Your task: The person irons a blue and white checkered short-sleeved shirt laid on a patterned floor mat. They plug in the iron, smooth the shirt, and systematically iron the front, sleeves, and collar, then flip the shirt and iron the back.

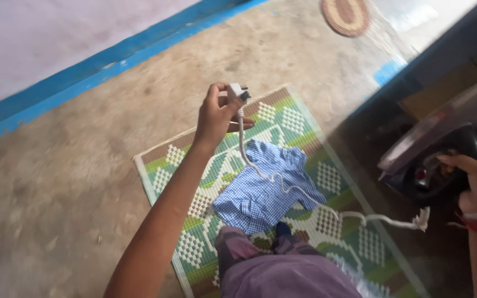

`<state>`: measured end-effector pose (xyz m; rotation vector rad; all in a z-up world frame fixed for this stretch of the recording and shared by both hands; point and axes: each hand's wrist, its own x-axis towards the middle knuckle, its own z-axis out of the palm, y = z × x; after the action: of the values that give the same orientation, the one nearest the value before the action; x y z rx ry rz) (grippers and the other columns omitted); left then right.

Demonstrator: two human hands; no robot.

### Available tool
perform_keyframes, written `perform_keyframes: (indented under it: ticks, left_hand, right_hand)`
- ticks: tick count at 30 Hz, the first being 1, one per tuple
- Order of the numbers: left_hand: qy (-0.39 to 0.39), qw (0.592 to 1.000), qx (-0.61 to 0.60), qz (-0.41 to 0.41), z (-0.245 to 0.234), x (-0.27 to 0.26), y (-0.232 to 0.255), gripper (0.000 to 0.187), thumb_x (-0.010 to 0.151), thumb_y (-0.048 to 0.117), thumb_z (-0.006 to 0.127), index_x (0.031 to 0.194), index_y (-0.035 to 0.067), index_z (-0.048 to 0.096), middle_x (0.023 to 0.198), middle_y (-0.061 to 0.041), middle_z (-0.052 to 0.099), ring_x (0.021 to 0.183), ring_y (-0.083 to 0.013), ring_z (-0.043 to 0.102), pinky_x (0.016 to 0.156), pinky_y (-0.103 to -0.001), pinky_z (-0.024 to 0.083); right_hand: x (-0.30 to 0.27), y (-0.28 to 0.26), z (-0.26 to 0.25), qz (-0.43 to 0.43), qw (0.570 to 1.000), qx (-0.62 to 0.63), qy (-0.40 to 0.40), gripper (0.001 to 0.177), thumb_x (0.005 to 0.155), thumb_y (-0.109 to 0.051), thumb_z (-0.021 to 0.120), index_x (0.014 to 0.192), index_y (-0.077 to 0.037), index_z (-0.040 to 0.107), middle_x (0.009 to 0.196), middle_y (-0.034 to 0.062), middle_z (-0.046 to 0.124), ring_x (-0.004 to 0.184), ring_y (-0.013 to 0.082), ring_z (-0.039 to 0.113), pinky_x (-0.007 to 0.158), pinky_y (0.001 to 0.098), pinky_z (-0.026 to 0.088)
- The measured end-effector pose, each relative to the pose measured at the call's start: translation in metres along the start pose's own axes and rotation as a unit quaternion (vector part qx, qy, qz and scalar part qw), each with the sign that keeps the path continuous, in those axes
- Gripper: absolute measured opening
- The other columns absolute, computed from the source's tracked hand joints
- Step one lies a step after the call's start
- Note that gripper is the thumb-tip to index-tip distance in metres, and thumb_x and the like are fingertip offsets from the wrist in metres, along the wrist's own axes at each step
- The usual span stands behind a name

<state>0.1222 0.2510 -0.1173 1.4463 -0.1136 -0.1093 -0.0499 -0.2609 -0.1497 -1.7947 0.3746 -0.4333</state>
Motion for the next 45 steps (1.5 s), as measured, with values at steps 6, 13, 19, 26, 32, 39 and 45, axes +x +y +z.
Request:
perform_keyframes:
  ticks: [6,13,19,26,32,39,45]
  left_hand:
    - [-0.181,0.982,-0.011,-0.044,0.022,0.073,-0.026,0.041,0.099,0.022,0.064,0.126,-0.004,0.048,0.109,-0.023,0.068,0.077,-0.0281,0.080,0.066,-0.038,0.065]
    - [-0.382,0.921,0.056,-0.053,0.047,0.083,-0.033,0.050,0.093,0.026,0.067,0.132,0.007,0.042,0.095,-0.021,0.070,0.078,-0.0241,0.078,0.064,-0.034,0.066]
    - [-0.462,0.876,0.138,0.017,0.084,0.008,-0.074,0.046,0.095,0.023,0.067,0.134,0.009,0.046,0.087,-0.012,0.074,0.072,-0.0167,0.074,0.058,-0.031,0.057]
    - [-0.584,0.806,0.069,-0.069,0.126,-0.130,-0.174,0.041,0.094,0.018,0.064,0.130,0.009,0.046,0.091,-0.010,0.074,0.077,-0.0149,0.071,0.061,-0.030,0.055]
    - [-0.650,0.725,0.036,-0.223,0.146,-0.282,-0.308,0.061,0.095,0.013,0.061,0.148,0.005,0.032,0.118,-0.022,0.061,0.101,-0.0286,0.059,0.083,-0.040,0.048]
    - [-0.677,0.734,0.051,-0.014,0.148,-0.279,-0.433,0.078,0.091,0.005,0.058,0.161,0.001,0.023,0.156,-0.027,0.048,0.145,-0.0366,0.045,0.116,-0.037,0.034]
    - [-0.640,0.751,0.156,-0.053,0.089,-0.118,-0.451,0.069,0.096,0.017,0.059,0.157,0.001,0.029,0.141,-0.022,0.063,0.130,-0.0325,0.062,0.106,-0.036,0.048]
  right_hand:
    - [-0.073,-0.038,0.064,0.044,0.988,0.078,0.127,0.011,0.089,0.008,0.068,0.096,0.000,0.064,0.092,0.0052,0.066,0.084,0.0165,0.063,0.077,0.0303,0.051]
    - [-0.236,-0.036,0.149,0.027,0.943,0.039,0.329,0.020,0.085,0.015,0.064,0.098,0.000,0.067,0.091,0.0072,0.068,0.081,0.0122,0.063,0.081,0.0286,0.049]
    - [-0.401,-0.024,0.201,0.092,0.887,-0.068,0.448,0.013,0.091,0.014,0.069,0.094,0.001,0.066,0.085,0.0088,0.066,0.077,0.0136,0.060,0.085,0.0285,0.049]
    - [-0.560,-0.017,0.268,0.178,0.807,0.008,0.564,0.016,0.091,0.010,0.068,0.087,-0.002,0.060,0.079,0.0035,0.061,0.076,0.0117,0.057,0.076,0.0275,0.046]
    - [-0.646,-0.026,0.332,0.247,0.736,-0.001,0.630,0.014,0.089,0.013,0.067,0.088,0.000,0.060,0.080,0.0046,0.061,0.074,0.0119,0.057,0.075,0.0280,0.046]
    - [-0.647,-0.028,0.372,0.297,0.709,0.008,0.640,0.011,0.089,0.008,0.070,0.089,0.000,0.062,0.083,0.0033,0.063,0.077,0.0114,0.058,0.070,0.0280,0.046]
    - [-0.589,0.046,0.393,0.290,0.719,-0.016,0.631,0.020,0.087,0.005,0.072,0.106,0.000,0.066,0.099,0.0018,0.069,0.084,0.0108,0.062,0.075,0.0272,0.049]
